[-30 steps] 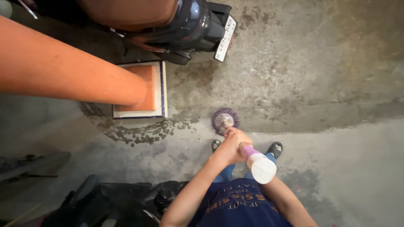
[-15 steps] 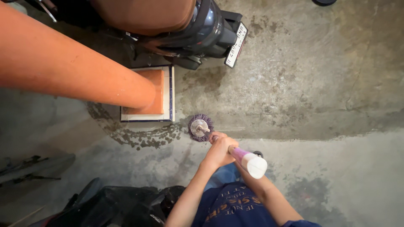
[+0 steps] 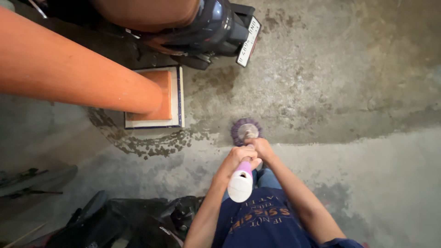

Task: The person mops a concrete floor using a string mop, moving several pairs of sandals and shoes along a wall as they progress.

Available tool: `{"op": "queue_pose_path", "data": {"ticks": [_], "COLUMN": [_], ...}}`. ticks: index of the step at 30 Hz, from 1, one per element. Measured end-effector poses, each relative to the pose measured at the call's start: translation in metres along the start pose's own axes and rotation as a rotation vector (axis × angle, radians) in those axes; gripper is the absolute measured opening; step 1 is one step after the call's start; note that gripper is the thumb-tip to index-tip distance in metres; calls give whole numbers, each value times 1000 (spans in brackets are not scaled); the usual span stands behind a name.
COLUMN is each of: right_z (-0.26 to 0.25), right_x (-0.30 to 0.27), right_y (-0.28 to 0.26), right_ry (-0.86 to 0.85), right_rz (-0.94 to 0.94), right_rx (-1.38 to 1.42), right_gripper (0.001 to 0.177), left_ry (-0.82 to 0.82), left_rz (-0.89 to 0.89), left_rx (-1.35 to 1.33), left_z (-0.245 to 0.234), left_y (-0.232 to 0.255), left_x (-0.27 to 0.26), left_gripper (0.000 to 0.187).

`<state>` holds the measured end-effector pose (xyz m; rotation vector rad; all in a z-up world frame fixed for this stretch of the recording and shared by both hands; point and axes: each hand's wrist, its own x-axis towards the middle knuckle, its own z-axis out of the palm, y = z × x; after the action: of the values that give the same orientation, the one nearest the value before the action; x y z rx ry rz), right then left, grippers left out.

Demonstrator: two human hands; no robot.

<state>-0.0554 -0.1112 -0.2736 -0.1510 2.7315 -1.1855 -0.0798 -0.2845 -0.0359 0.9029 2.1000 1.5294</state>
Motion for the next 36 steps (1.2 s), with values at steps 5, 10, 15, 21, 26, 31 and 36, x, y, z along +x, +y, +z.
{"op": "queue_pose_path", "data": {"ticks": [5, 10, 15, 21, 26, 31, 36], "right_z": [-57, -98, -125, -125, -112, -90, -50], "right_x": [-45, -96, -134, -138, -127, -105, -78], "right_y": [36, 93, 129, 127, 113, 98, 68], "right_ry": [55, 82, 59, 166, 240, 259, 303], "right_rz": [91, 215, 376, 400, 325, 450, 384], "right_rx": [-111, -203, -236, -166, -47, 27, 126], "right_gripper": [24, 22, 21, 16, 13, 12, 14], "left_ry": [-65, -153, -194, -120, -51, -74, -155], "left_rz": [101, 128, 170, 197, 168, 103, -19], "left_rx": [-136, -199, -235, -217, -241, -306, -346], "left_z": [45, 107, 172, 201, 197, 152, 93], "left_y": [0, -12, -33, -46, -46, -29, -23], "left_x": [25, 41, 52, 56, 56, 58, 47], "left_gripper": [13, 13, 14, 17, 18, 11, 18]}}
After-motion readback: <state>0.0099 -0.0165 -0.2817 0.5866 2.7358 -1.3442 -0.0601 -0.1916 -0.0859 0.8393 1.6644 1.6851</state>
